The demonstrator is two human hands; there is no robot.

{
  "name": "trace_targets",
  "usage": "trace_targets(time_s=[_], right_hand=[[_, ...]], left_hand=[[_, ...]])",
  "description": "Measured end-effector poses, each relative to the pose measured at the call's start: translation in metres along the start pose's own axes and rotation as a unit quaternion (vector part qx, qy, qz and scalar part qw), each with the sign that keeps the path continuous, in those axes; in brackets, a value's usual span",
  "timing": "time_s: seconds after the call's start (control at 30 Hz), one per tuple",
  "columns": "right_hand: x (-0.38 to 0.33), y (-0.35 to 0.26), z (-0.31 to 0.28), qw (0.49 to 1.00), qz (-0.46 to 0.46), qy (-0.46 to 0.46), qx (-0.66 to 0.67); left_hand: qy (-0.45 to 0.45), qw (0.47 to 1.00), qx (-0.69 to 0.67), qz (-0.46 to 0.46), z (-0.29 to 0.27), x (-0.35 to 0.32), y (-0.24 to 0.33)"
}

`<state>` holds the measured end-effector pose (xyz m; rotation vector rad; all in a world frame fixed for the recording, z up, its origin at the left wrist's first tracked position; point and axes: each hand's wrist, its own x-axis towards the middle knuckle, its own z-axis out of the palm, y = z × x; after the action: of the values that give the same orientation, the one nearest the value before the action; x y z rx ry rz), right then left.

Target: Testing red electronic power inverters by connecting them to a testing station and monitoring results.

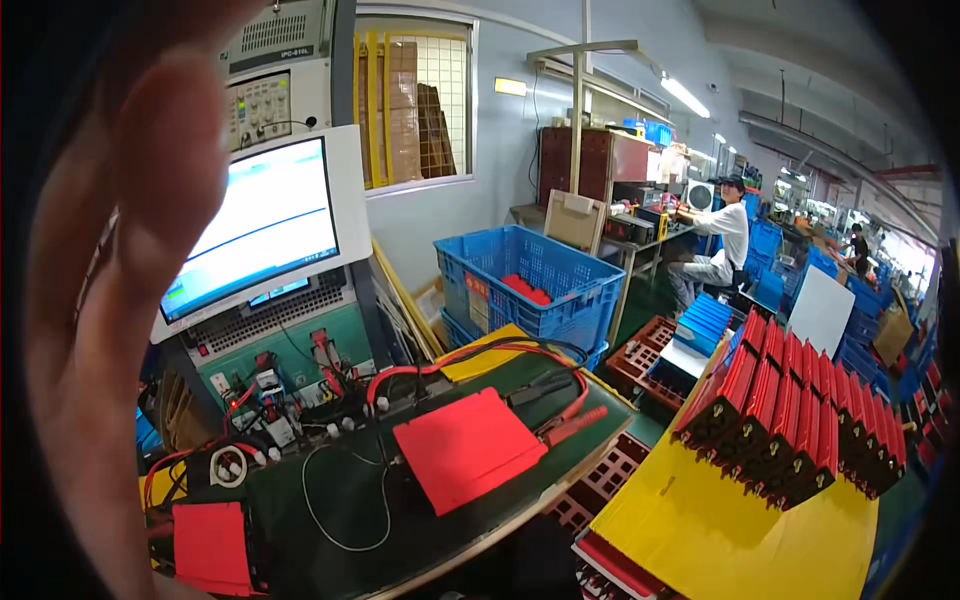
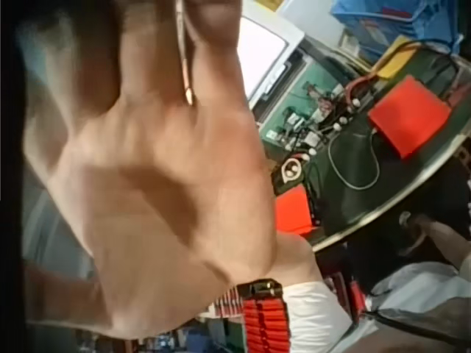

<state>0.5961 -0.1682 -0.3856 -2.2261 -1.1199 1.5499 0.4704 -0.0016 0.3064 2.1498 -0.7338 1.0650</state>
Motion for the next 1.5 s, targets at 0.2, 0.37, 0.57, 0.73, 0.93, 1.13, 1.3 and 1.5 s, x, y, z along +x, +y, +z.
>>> trace_targets(time_s=[0.2, 0.37, 0.57, 0.73, 0.93, 1.13, 1.3, 1.5], right_hand=[[0.017, 0.007, 0.028, 0.985, 0.041, 0.072, 0.154], [0.038, 0.008, 0.048, 0.979, 0.059, 0.103, 0.165], [0.052, 0.033, 0.014, 0.967, 0.028, -0.142, -0.208], [0.032, 0.043, 0.035, 0.999, 0.01, 0.029, -0.036], [-0.002, -0.002, 0.006, 0.992, -0.001, -0.035, -0.118], [-0.005, -0.019, 0.007, 0.991, -0.013, 0.013, -0.135], [0.019, 0.033, 0.03, 0.994, -0.011, 0.081, -0.067], [0.007, -0.013, 0.016, 0.979, -0.086, 0.035, -0.182]], left_hand=[[0.017, 0.999, 0.019, -0.02, 0.007, -0.013, 0.0], [0.027, 0.999, 0.016, -0.036, 0.018, -0.028, -0.013], [0.025, 0.997, -0.035, -0.058, 0.026, -0.053, -0.03], [0.025, 0.997, -0.042, -0.06, 0.033, -0.061, -0.025], [0.026, 0.997, -0.034, -0.066, 0.03, -0.068, -0.02], [0.02, 0.997, -0.027, -0.067, 0.032, -0.072, -0.024], [0.021, 0.997, -0.059, -0.046, 0.047, -0.062, -0.028], [0.016, 0.998, -0.036, -0.054, 0.041, -0.073, -0.026]])
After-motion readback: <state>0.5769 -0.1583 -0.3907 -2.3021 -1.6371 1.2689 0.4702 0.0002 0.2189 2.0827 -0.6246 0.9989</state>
